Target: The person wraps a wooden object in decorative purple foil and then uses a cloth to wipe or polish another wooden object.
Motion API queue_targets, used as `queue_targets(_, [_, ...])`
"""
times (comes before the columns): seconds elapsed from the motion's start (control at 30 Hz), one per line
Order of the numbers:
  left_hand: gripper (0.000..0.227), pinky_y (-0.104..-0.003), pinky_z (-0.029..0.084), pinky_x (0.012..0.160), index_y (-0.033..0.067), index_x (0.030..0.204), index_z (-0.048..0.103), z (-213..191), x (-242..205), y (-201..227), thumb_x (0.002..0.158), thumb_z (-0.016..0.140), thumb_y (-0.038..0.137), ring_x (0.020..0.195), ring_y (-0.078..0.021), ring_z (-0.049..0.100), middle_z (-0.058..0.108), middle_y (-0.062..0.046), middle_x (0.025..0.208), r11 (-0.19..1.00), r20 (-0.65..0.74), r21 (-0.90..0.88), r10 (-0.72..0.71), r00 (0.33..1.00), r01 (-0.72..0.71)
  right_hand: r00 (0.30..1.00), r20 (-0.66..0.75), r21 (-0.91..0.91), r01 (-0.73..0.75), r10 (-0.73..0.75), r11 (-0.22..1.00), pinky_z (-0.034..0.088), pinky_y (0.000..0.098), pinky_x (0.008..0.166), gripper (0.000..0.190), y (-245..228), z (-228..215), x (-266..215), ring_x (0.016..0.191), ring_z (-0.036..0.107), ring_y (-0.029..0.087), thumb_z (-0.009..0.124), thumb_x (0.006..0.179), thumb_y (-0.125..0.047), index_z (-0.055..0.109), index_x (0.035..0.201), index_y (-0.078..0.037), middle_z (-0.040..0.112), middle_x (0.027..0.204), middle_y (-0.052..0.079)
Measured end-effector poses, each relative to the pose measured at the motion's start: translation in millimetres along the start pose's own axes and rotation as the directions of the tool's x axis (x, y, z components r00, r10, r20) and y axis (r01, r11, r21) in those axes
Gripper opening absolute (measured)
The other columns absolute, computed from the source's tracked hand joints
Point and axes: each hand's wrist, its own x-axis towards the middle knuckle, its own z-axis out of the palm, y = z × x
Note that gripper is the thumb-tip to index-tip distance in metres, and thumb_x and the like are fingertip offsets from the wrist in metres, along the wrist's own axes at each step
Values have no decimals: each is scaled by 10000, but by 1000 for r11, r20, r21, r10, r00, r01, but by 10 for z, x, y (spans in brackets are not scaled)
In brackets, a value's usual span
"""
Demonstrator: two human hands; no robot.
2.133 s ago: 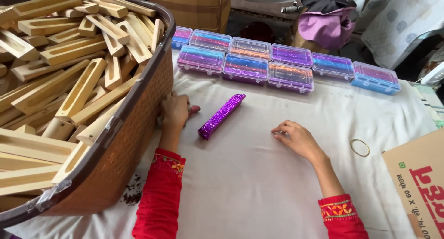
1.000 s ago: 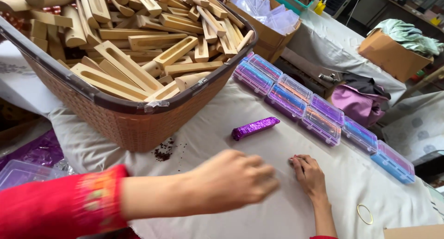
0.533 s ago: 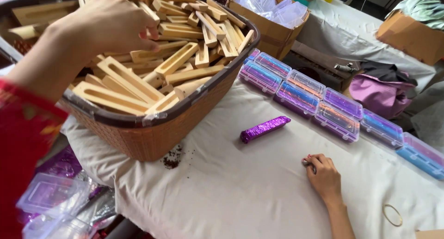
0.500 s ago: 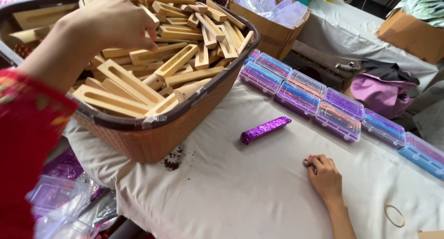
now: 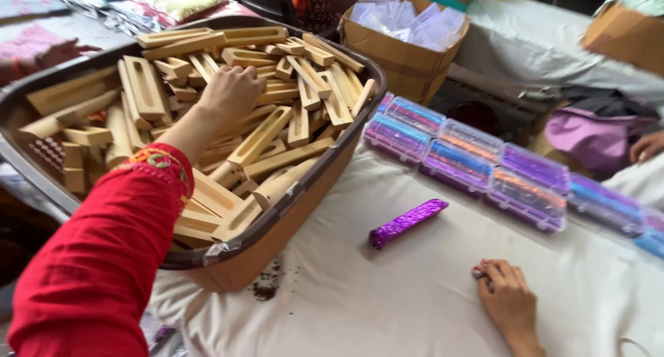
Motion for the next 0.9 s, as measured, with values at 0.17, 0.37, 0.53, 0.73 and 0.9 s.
queue_targets(0.17, [312,-370,531,904,127,1224,653,-324,-88,-8,994,665,338,867,-180,660,715,-64,1039,983,120,-156,-74,990,92,998,22,-17,-51,51,999,598,379,746,105,-37,-19,-18,981,681,177,680,878,-212,735,955,-167,699,1054,-73])
queue_targets(0.37, [292,-257,506,600,159,1101,718,-832,-318,-295,910,746,378,742,-133,633,741,-12,965,906,236,-366,-128,963,210,999,-15,-47,-40,40,998,599,390,756,126,27,54,-39,978,682,187,688,861,-234,740,958,-172,697,1061,-69])
queue_targets(0.53, [396,-248,449,525,132,1101,709,-765,-380,-305,897,724,471,694,-128,621,723,-34,953,856,228,-462,-140,964,233,999,5,-23,-50,50,998,598,380,759,109,12,94,-69,1006,687,171,696,885,-257,740,954,-186,699,1066,-88])
queue_targets(0.73, [381,-264,346,512,112,1030,681,-458,-274,-253,919,681,477,634,-126,449,591,-10,748,815,255,-548,-52,965,189,998,7,-89,-66,66,994,600,358,780,136,156,235,-108,1038,684,160,696,888,-253,756,1009,-230,696,1108,-104])
queue_targets(0.9, [317,-289,360,491,97,951,654,-548,-300,-279,917,654,413,549,-99,413,552,7,714,842,244,-430,-240,940,326,997,74,-18,-25,27,1000,599,350,824,236,181,96,80,1004,689,145,698,846,-176,784,1038,-281,700,1101,-125])
